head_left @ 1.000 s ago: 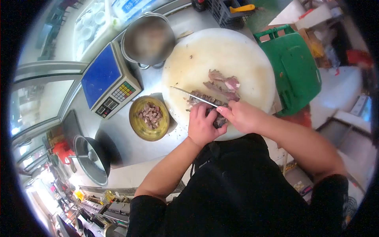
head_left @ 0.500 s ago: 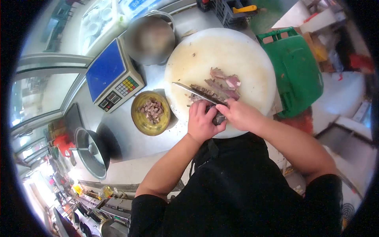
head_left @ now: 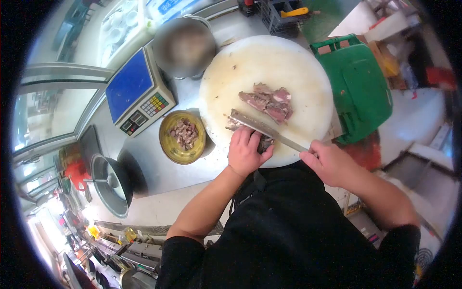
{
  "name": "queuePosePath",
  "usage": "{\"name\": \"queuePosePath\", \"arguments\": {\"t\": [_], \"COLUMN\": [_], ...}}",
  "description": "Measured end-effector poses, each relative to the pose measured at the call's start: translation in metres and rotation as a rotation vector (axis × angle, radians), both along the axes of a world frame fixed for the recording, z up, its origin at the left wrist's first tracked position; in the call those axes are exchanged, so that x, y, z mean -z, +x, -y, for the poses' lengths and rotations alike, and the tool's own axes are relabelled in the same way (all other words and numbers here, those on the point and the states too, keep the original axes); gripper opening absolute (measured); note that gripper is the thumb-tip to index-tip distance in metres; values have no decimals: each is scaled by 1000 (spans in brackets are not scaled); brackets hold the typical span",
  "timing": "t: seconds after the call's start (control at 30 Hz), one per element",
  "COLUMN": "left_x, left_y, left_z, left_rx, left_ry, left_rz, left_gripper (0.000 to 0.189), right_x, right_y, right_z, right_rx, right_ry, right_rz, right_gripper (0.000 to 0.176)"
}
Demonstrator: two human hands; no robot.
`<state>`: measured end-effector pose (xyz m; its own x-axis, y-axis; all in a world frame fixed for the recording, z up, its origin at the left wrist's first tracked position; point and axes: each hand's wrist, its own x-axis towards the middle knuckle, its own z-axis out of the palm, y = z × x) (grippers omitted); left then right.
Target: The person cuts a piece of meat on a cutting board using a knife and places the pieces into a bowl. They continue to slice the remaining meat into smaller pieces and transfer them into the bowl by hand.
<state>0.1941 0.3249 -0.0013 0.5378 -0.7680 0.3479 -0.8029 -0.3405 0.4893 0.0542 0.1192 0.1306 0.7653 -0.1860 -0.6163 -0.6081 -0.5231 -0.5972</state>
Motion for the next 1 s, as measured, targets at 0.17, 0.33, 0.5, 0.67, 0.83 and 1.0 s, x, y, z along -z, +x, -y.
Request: {"name": "queuePosePath", "arguments": {"t": [0.17, 0.33, 0.5, 0.67, 0.83, 1.0], "left_x": [1, 7, 6, 7, 9, 11], "left_y": [0, 3, 4, 7, 8, 9], "left_z": [-2, -1, 1, 1, 1, 1], "left_rx": [10, 29, 16, 42, 28, 21], "left_ry": [-34, -71, -99, -115, -124, -143], "left_rz": [35, 17, 13, -18, -39, -54], "left_gripper": [47, 43, 41, 42, 43, 40], "right_x": [-8, -1, 0, 10, 20, 27], "right_y": [-7, -4, 7, 26, 44, 61], "right_z": [-5, -10, -8, -15, -20, -26], "right_rx": [-102, -94, -139, -178, -174, -173], "right_ry": [-37, -18, -25, -25, -11, -22], "right_rz": [-17, -100, -128, -63, -65, -61], "right_gripper": [54, 54, 54, 55, 56, 58]}}
